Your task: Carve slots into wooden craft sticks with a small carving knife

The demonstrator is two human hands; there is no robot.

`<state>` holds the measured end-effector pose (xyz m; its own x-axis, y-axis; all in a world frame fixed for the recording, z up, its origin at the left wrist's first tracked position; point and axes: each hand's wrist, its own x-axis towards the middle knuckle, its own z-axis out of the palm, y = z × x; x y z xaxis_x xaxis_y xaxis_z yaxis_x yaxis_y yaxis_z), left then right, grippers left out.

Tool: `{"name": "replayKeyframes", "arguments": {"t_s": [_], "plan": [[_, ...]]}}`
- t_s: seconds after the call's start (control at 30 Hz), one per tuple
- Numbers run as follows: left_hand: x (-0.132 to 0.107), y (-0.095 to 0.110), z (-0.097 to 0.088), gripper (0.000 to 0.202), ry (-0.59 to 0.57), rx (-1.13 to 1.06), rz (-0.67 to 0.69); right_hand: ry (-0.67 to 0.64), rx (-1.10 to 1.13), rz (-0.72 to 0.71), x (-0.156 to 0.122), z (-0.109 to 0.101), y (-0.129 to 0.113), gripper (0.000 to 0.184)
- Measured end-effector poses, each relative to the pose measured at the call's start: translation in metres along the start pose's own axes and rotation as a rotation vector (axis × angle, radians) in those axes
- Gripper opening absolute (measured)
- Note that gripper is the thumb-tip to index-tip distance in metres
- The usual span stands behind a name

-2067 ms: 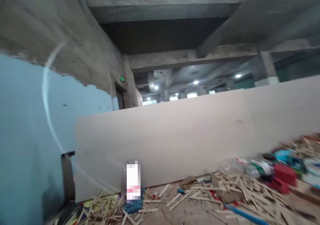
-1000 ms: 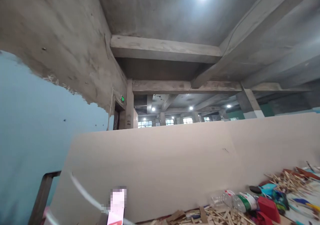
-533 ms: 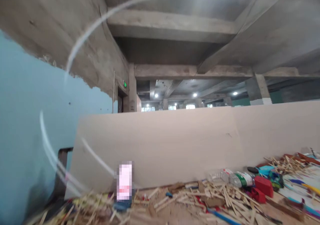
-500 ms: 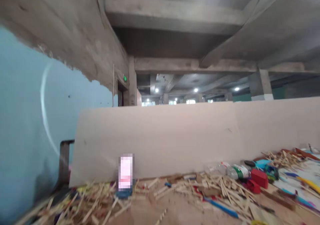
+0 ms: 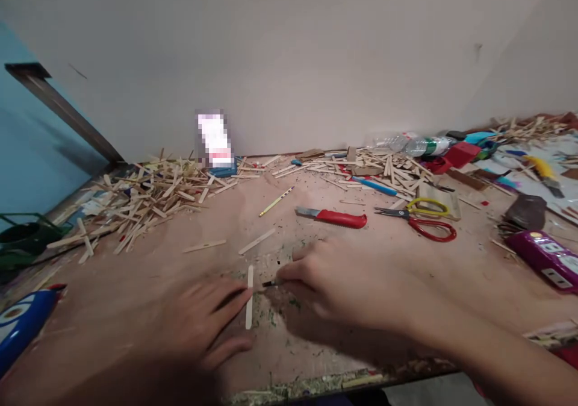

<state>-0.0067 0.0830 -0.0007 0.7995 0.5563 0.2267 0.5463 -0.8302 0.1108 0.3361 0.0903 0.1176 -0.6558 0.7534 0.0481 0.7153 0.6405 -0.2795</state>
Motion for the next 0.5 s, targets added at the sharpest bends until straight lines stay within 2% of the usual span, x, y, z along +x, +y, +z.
{"name": "replayKeyframes", "arguments": {"t_s": [0.13,0.27,0.4,0.5], "plan": [[0.016,-0.012,0.011,0.074,0.012,0.033,-0.046,-0.044,0.046,-0.013,0.008,-0.001,0.008,0.032],[0.025,-0.02,0.01,0.076,-0.014,0.011,-0.063,-0.081,0.098,-0.018,0.007,0.001,0.019,0.035],[0.033,-0.008,0.008,0.067,-0.014,-0.026,-0.074,-0.08,0.119,-0.062,0.001,0.002,0.02,0.034],[0.039,0.003,0.007,0.063,0.018,-0.057,-0.077,-0.129,0.124,-0.077,-0.001,0.002,0.014,0.033]]}}
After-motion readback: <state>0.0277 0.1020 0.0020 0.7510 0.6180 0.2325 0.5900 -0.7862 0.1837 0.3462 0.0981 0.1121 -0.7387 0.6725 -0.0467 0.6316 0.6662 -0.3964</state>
